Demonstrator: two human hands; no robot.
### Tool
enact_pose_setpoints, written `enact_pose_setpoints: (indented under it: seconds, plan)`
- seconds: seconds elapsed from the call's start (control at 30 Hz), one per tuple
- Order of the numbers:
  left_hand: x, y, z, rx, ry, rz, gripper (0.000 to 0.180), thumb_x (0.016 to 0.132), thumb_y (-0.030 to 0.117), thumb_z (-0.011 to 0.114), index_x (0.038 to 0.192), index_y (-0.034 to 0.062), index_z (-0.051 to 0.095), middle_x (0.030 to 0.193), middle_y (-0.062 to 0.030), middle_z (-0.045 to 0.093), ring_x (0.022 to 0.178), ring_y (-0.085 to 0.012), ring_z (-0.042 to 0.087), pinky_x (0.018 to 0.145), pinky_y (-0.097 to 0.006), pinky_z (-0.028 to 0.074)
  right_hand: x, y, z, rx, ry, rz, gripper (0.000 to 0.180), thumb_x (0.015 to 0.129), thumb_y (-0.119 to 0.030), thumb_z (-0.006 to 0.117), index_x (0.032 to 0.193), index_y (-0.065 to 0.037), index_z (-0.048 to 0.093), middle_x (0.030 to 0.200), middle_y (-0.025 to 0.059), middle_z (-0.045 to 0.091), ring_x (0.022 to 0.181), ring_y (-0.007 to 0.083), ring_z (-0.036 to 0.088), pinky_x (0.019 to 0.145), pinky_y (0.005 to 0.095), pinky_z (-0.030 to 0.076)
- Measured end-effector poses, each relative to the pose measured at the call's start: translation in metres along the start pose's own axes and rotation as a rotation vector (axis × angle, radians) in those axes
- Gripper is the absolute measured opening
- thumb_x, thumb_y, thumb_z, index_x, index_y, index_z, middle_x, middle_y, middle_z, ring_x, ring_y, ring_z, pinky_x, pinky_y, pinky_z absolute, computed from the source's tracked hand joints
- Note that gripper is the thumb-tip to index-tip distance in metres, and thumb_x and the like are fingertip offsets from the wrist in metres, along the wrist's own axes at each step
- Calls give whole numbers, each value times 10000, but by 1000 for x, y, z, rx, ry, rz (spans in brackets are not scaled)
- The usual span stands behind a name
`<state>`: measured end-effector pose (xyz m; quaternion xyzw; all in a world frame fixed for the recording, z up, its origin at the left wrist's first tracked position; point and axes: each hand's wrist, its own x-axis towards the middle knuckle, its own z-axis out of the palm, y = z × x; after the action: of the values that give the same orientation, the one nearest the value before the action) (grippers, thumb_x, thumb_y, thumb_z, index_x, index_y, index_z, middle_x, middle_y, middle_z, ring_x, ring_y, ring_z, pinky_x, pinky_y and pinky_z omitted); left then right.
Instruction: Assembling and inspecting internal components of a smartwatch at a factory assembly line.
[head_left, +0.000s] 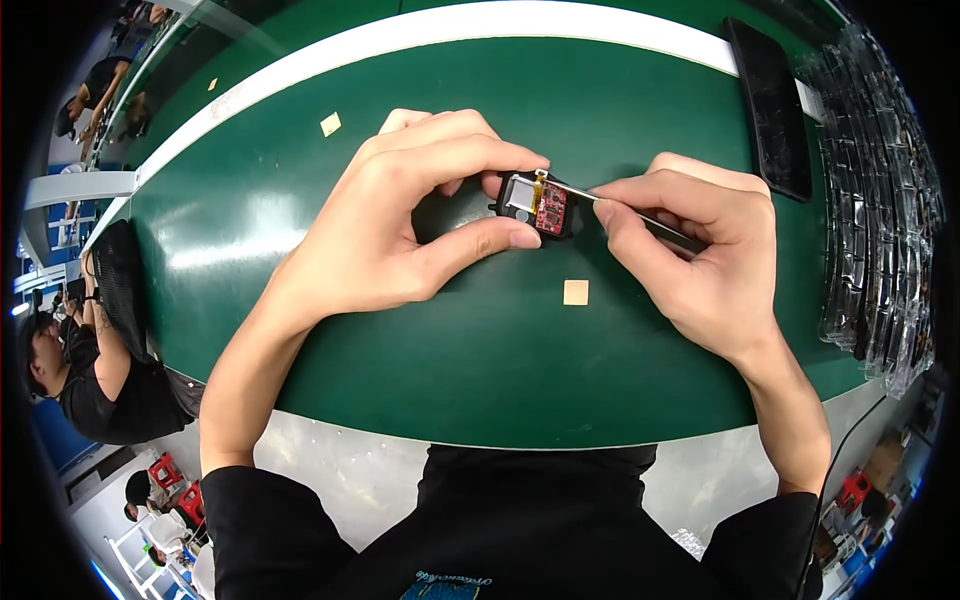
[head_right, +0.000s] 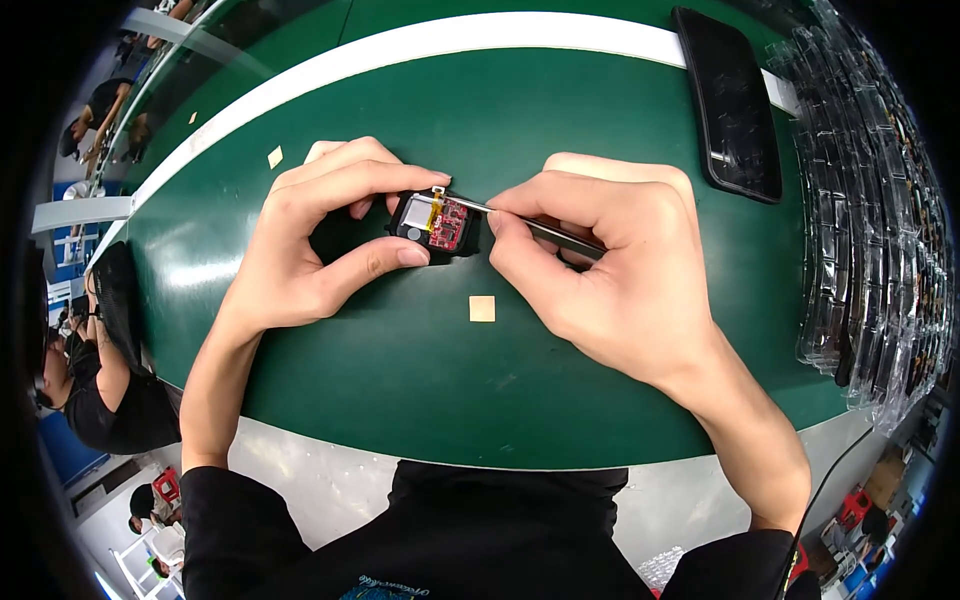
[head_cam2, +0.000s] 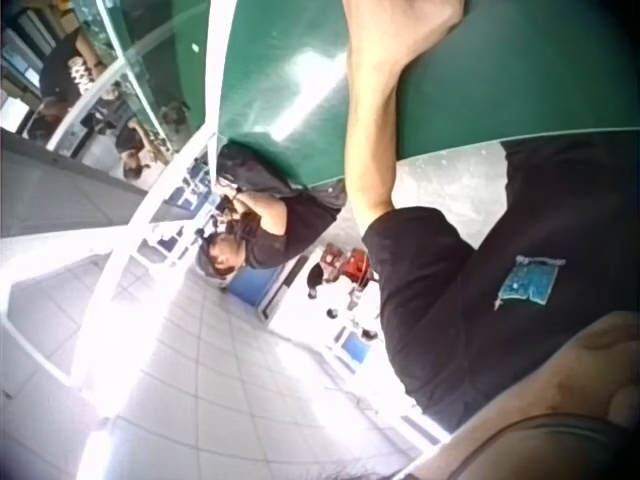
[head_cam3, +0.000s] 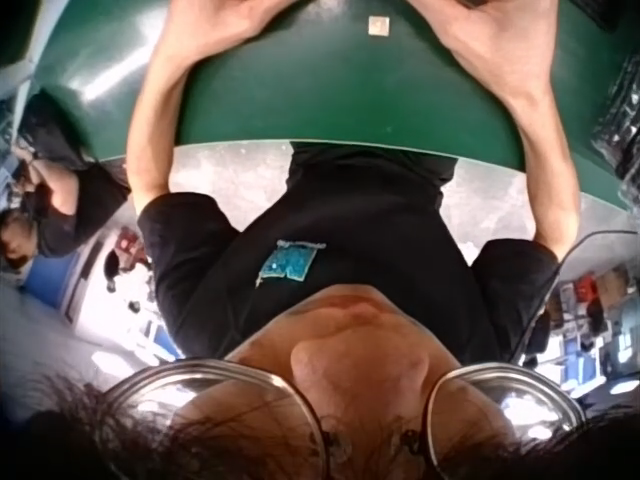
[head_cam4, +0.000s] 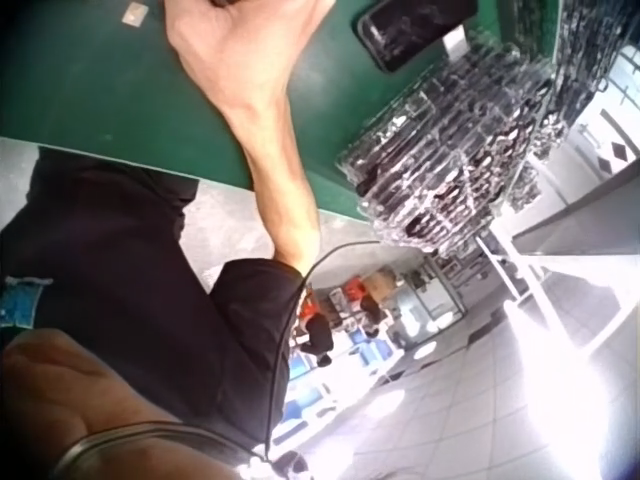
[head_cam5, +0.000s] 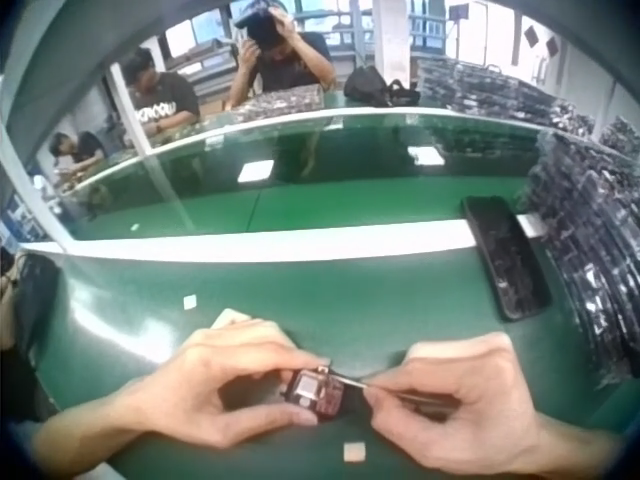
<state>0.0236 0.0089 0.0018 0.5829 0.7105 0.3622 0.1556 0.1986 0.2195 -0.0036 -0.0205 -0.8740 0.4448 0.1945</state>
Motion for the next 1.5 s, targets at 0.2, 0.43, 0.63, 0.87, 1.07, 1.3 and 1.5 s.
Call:
enact_pose_setpoints:
  seconds: [0.2,0.43,0.63,0.87,1.07,1.3,1.5]
  plan:
    - [-1,-2,-1,-19,8,3,534,771,146,948,1284,77,819,924,-31,683,779,-172,507,834,-328,409,0,-1,0,-17,4,-9,103,883,39,793,977,36,834,658,1,589,558,41,473,513,254,298]
    - [1,-2,-1,19,5,32,533,771,140,947,1281,60,816,937,-36,708,772,-173,512,805,-333,419,0,-3,1,-12,37,23,66,852,17,792,912,23,820,668,71,664,518,123,559,491,296,382]
    - [4,1,0,11,39,29,490,779,115,938,1242,43,798,931,-43,722,764,-172,510,794,-331,419,-4,3,1,-36,82,-76,206,856,71,817,1051,19,861,669,2,594,547,40,451,510,250,293]
    - [3,-1,0,19,34,44,463,773,108,941,1208,38,798,930,-38,730,760,-163,511,778,-325,419,-4,4,5,-140,104,-197,264,813,97,840,1063,13,863,696,1,613,532,41,434,495,254,287]
    - [5,-4,1,0,43,78,464,768,101,945,1204,36,802,931,-37,728,754,-161,502,759,-321,415,-5,3,5,-175,97,-217,244,838,97,834,1066,15,860,708,7,624,532,46,447,494,256,300]
    - [4,-14,-10,-107,-48,39,503,744,58,930,1232,29,811,1006,-56,767,771,-162,502,802,-319,444,-3,-4,-2,28,-10,-26,176,912,65,803,1076,31,857,732,30,673,594,46,519,539,249,343]
    - [6,-13,-13,-169,-85,57,510,746,42,912,1247,35,816,1054,-63,778,796,-161,511,827,-316,451,-4,-4,-3,65,-26,35,160,935,44,806,1084,23,864,738,21,689,631,36,555,554,217,351]
